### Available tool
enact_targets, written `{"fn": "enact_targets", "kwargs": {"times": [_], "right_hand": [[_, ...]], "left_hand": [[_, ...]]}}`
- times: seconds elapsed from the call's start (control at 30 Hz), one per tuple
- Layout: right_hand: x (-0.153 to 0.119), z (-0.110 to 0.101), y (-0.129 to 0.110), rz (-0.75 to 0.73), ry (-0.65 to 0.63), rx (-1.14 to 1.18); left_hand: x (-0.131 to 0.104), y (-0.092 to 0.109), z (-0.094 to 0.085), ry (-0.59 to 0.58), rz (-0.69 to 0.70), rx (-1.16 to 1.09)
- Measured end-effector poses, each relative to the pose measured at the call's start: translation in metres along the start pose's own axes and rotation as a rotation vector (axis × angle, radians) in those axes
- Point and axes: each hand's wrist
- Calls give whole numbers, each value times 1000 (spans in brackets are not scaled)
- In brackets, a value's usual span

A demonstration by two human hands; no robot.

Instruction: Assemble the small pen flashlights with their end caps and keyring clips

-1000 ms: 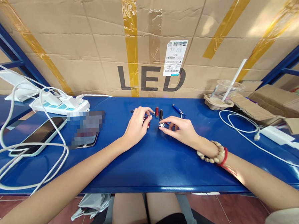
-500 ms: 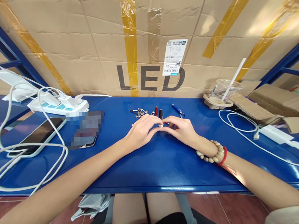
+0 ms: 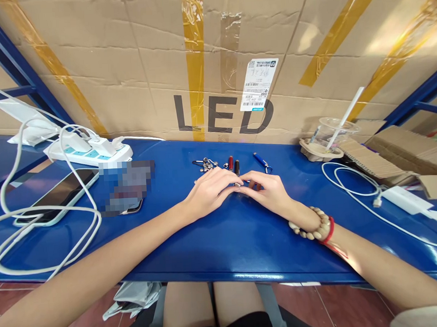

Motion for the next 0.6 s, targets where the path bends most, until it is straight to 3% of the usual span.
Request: {"fn": "enact_targets", "kwargs": {"times": [0.6], "right_hand": [[0,-1,-1,-29,40,34]], "left_hand": [[0,-7,1,47,57,8]]}}
Point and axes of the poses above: each hand's wrist, its own x-axis towards the middle knuckle, its own z-axis out of the palm, y = z × x, and after that the axes turned 12 degrees about -z, right-handed
